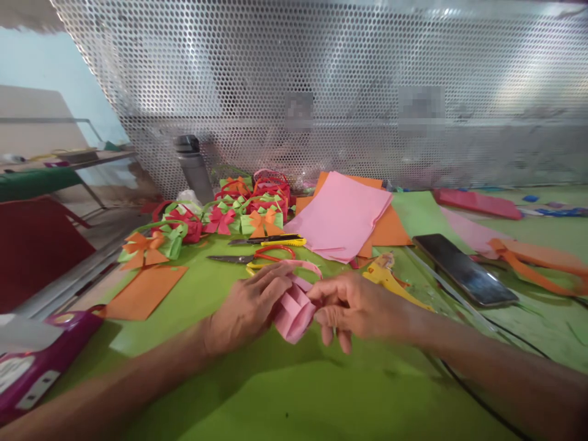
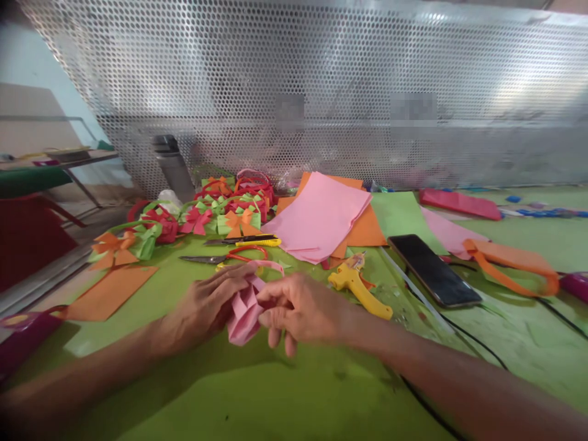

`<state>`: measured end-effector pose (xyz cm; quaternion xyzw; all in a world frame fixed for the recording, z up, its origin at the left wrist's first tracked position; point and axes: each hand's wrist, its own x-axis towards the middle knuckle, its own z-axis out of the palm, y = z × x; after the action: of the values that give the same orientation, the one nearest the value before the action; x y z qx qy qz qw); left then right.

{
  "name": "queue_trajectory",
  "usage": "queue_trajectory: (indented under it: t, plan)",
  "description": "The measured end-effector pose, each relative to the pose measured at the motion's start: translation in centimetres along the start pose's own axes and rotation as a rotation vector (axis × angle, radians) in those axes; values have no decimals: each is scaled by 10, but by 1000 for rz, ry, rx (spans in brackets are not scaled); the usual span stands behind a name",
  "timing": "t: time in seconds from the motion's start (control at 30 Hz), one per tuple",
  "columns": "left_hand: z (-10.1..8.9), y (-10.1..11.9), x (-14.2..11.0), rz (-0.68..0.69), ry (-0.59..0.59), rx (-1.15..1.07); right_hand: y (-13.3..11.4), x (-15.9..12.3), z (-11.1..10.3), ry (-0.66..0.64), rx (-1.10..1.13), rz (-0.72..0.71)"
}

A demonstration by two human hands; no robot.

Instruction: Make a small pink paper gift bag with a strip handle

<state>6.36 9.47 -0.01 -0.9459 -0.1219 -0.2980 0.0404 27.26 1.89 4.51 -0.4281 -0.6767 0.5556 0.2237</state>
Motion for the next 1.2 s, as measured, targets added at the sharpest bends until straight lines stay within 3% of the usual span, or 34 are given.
queue_trajectory:
  t: [0.13,0.47,0.63,0.87,1.2]
  plan:
    - [0,4,4,-8,17,-41,-1,-2,0,-88,1,47]
    - [5,4,3,-11,48,-16,5,-1,6,6,-116,42]
    - [5,3,1,-29,41,-17,4,0,8,-33,4,136]
    - [8,2,-2,-28,55,-4,1,2,16,98,4,207]
    - [0,7,3,-27,24,-9,6,4,18,-28,345,265]
